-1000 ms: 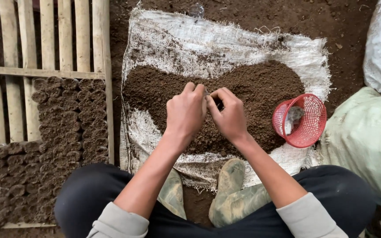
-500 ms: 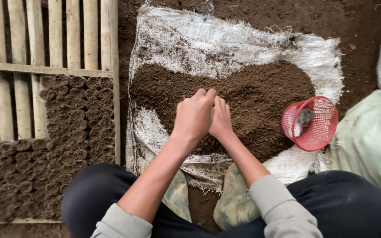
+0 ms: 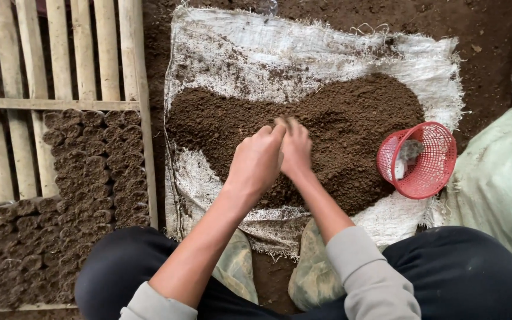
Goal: Filling small plastic bags with soil and organizing them into a wooden tray for seedling preparation.
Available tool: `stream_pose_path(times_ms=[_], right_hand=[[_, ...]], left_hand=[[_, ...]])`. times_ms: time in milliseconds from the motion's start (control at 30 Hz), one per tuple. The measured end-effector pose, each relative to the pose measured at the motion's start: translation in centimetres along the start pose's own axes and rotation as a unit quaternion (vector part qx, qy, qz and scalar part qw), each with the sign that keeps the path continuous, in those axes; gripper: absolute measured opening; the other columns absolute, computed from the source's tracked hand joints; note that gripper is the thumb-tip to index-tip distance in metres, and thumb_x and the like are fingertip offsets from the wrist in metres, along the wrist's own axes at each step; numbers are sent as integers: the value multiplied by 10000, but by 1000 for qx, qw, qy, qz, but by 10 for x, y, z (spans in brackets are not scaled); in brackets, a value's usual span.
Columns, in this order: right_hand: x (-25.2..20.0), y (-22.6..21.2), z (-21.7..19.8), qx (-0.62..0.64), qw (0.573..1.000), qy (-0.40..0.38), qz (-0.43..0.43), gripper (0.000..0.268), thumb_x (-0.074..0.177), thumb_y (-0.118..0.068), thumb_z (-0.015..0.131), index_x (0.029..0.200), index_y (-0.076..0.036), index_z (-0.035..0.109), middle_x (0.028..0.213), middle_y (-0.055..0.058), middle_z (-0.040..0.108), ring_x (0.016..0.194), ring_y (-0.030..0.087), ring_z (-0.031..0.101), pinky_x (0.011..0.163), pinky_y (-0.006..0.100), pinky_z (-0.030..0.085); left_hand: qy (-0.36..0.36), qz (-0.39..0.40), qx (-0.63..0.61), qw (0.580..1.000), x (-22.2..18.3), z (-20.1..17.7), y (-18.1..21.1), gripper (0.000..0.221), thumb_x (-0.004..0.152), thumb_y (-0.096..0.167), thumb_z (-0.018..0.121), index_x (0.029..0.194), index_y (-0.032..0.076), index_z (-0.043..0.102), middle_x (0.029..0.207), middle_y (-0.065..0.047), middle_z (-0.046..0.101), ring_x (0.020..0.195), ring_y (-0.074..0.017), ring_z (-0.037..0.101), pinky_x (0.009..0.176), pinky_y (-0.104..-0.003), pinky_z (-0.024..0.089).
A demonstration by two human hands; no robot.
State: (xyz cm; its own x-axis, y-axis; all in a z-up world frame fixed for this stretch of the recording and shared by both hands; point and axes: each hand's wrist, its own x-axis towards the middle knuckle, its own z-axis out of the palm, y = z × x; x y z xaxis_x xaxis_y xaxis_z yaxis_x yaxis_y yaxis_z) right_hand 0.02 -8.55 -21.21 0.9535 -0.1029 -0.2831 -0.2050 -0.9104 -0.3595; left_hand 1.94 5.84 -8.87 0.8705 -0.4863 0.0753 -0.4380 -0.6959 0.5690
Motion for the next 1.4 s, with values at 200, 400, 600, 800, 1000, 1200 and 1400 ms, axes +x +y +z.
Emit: stream_pose_path(times_ms=[200,400,600,800,1000,1200,1400], right_hand=[[1,28,55,4,995,-67,-71,650,880,-398,745,1442,-168,513,1498,122,440,1378,349,323,1058,485,375],[-45,-6,-49,232,959,-157,51,725,991,-311,665,1563,-15,333,1541,222,348,1498,429,263,1110,524,415],[-34,39,-39,127,979,-161,10,512,957,-111,619,1451,-7,533,1430,199,544,1416,369,457,1135,472,455],[-61,-4,-186,148,983,-111,15,228,942,-118,712,1169,-102,714,1057,186,720,1030,371,711,838,500,606],[-99,-48,-271,221,969,-112,17,274,994,-68,611,1262,-43,664,1062,232,687,986,353,712,801,489,589],[-100,-55,-275,256,956,-135,43,313,997,-94,603,1304,-38,622,1169,255,668,1104,393,679,902,539,577],[-88,-54,-268,310,933,-154,100,393,1006,-251,613,1372,-118,558,1276,193,620,1226,341,625,1005,524,543]], left_hand=[[-26,-5,9,1000,-4,-13,9,328,828,21,560,1145,80,618,823,-139,615,631,-500,696,527,-595,590],[-59,7,-23,998,8,-26,30,303,867,-47,563,1163,1,607,834,-169,640,679,-470,717,557,-557,618],[-56,23,-14,998,16,33,8,225,832,-9,598,1054,28,592,778,-154,604,653,-491,700,542,-591,595],[-66,29,-12,997,22,22,29,176,888,-49,547,1037,2,628,771,-166,635,655,-446,716,528,-527,606],[-78,41,-6,996,23,32,32,215,888,-70,561,1065,-2,662,766,-154,658,649,-413,731,511,-488,609],[-103,26,-17,994,24,41,36,193,867,-4,641,1058,-30,647,785,-192,658,703,-482,724,564,-568,608],[-98,-2,-48,994,26,36,37,162,972,111,550,1011,-16,643,770,-203,662,688,-497,714,568,-587,604]])
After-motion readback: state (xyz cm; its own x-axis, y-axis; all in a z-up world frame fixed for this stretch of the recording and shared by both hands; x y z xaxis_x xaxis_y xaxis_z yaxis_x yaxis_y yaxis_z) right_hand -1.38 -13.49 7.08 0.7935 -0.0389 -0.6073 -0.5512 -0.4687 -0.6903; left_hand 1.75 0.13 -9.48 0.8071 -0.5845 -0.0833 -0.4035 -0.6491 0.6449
